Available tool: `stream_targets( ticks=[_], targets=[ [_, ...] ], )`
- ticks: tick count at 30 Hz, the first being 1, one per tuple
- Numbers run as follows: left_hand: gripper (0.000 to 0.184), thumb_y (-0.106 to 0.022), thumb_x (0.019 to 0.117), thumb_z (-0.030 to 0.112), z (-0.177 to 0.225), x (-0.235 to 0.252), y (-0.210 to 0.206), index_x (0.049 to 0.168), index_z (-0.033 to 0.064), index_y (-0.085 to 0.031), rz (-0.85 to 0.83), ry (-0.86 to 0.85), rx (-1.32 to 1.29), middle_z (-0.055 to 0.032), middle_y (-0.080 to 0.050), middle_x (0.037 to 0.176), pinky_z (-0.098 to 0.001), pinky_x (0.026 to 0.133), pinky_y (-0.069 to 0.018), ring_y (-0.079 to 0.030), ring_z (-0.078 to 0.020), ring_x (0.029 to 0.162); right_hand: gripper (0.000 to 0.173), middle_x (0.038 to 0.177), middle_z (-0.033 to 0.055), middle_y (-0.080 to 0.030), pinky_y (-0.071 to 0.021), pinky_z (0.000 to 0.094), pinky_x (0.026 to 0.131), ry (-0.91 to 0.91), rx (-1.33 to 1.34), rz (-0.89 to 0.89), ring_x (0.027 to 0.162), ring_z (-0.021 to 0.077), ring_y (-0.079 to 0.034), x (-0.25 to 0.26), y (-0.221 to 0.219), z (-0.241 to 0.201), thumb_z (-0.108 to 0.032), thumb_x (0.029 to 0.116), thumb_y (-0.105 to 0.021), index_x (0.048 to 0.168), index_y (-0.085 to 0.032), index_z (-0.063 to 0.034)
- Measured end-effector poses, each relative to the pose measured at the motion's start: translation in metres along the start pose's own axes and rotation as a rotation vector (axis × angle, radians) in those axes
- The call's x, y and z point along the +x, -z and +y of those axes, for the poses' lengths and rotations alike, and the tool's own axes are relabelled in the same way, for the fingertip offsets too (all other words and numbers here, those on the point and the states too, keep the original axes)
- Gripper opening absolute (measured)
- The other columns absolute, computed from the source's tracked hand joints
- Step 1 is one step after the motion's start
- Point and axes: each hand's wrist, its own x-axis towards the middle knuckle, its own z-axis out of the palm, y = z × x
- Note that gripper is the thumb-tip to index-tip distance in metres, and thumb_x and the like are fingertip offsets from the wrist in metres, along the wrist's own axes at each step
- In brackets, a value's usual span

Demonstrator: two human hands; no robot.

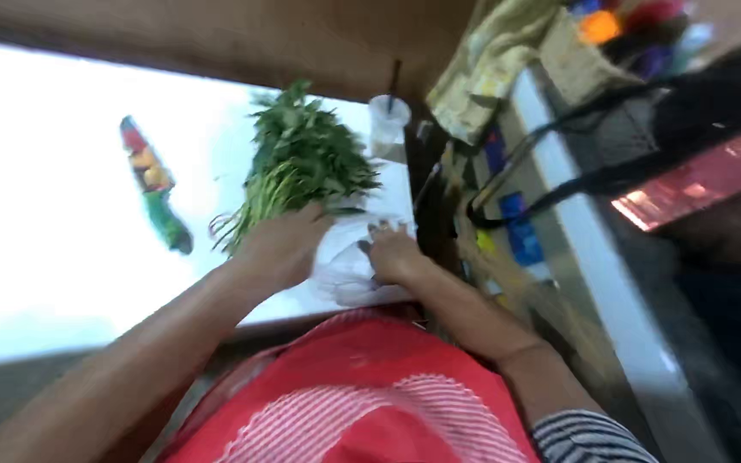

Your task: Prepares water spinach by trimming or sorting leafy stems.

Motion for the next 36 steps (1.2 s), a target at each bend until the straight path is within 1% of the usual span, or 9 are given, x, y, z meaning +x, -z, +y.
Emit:
stream_targets(
  ticks=[4, 11, 15, 18, 22, 26, 30, 32, 36],
  targets=[
    [0.056, -0.071, 0.0879, 0.007, -0.009, 0.010, -0.013, 0.143, 0.0149, -0.059, -0.223, 0.199, 0.170, -0.0235, -0.051, 0.145, -0.0706, 0.080, -0.0522, -0.056, -0.0524, 0.122, 0.080, 0.158, 0.0226, -0.041, -0.0356, 0.0670, 0.112, 0.071, 0.084, -0.154, 0.143, 0.0446, -0.041, 0.017, -0.013, 0.013, -0.033, 0.0787, -0.088, 0.148, -0.054, -0.0116],
    [0.025, -0.052, 0.0946, 0.010, 0.003, 0.017, -0.041, 0.101, 0.0004, -0.074, 0.379, -0.406, 0.051, -0.0213, -0.072, 0.110, -0.0664, 0.088, -0.0520, -0.069, -0.0454, 0.103, 0.066, 0.155, 0.0167, -0.046, -0.0286, 0.0673, 0.114, 0.098, 0.178, -0.026, 0.144, 0.0428, -0.037, 0.027, -0.005, 0.016, -0.019, 0.0795, -0.084, 0.141, -0.061, -0.0126],
    [0.054, -0.073, 0.0934, 0.041, 0.000, 0.039, -0.033, 0.136, 0.0080, -0.066, -0.340, -0.027, 0.259, -0.0219, -0.053, 0.149, -0.0825, 0.113, -0.0036, -0.040, -0.0458, 0.144, 0.091, 0.159, 0.0224, -0.040, -0.0326, 0.0683, 0.114, 0.065, 0.247, -0.083, 0.145, 0.0452, -0.038, 0.033, -0.009, 0.027, -0.020, 0.0774, -0.088, 0.156, -0.043, -0.0157],
    [0.073, -0.071, 0.0909, 0.054, -0.003, 0.049, -0.033, 0.150, 0.0151, -0.053, -0.508, 0.067, 0.323, -0.0185, -0.037, 0.162, -0.0828, 0.112, 0.0012, -0.030, -0.0433, 0.151, 0.093, 0.158, 0.0249, -0.040, -0.0348, 0.0672, 0.113, 0.036, 0.280, -0.130, 0.143, 0.0464, -0.041, 0.036, -0.015, 0.028, -0.020, 0.0796, -0.086, 0.159, -0.038, -0.0175],
    [0.061, -0.075, 0.0923, 0.039, -0.005, 0.051, -0.034, 0.143, 0.0092, -0.059, -0.444, -0.015, 0.156, -0.0224, -0.050, 0.151, -0.0819, 0.113, -0.0030, -0.039, -0.0464, 0.145, 0.080, 0.157, 0.0229, -0.042, -0.0332, 0.0644, 0.115, 0.061, 0.262, -0.127, 0.144, 0.0431, -0.041, 0.034, -0.014, 0.022, -0.015, 0.0857, -0.080, 0.156, -0.042, -0.0121],
    [0.031, -0.067, 0.0983, 0.033, -0.022, 0.028, -0.040, 0.119, 0.0112, -0.076, -0.051, -0.150, -0.120, -0.0125, -0.072, 0.122, -0.0805, 0.114, -0.0111, -0.062, -0.0366, 0.126, 0.048, 0.146, 0.0177, -0.057, -0.0406, 0.0552, 0.115, 0.149, 0.269, 0.027, 0.137, 0.0353, -0.052, 0.027, -0.010, 0.017, -0.019, 0.0976, -0.067, 0.143, -0.058, -0.0069],
    [0.029, -0.066, 0.0944, 0.038, -0.044, -0.001, -0.015, 0.095, 0.0117, -0.078, 0.190, -0.170, -0.399, -0.0047, -0.075, 0.105, -0.0630, 0.109, -0.0409, -0.069, -0.0237, 0.108, 0.033, 0.132, 0.0171, -0.067, -0.0518, 0.0540, 0.103, 0.205, 0.255, 0.207, 0.125, 0.0331, -0.063, 0.016, -0.013, 0.009, -0.020, 0.1026, -0.058, 0.130, -0.067, -0.0046],
    [0.026, -0.068, 0.0949, 0.030, -0.069, -0.010, -0.003, 0.095, 0.0060, -0.076, 0.254, -0.052, -0.457, -0.0097, -0.074, 0.102, -0.0535, 0.090, -0.0560, -0.071, -0.0250, 0.099, 0.027, 0.115, 0.0168, -0.073, -0.0588, 0.0522, 0.091, 0.282, 0.260, 0.416, 0.108, 0.0329, -0.071, 0.009, -0.019, 0.006, -0.018, 0.1011, -0.058, 0.117, -0.074, -0.0028],
    [0.023, -0.067, 0.0983, 0.025, -0.118, -0.010, -0.008, 0.103, 0.0036, -0.074, 0.235, 0.372, -0.338, -0.0176, -0.071, 0.107, -0.0639, 0.086, -0.0533, -0.069, -0.0369, 0.100, 0.024, 0.099, 0.0105, -0.076, -0.0620, 0.0413, 0.081, 0.377, 0.349, 0.647, 0.092, 0.0239, -0.075, -0.007, -0.022, 0.003, -0.020, 0.0989, -0.059, 0.102, -0.077, -0.0062]
  ],
)
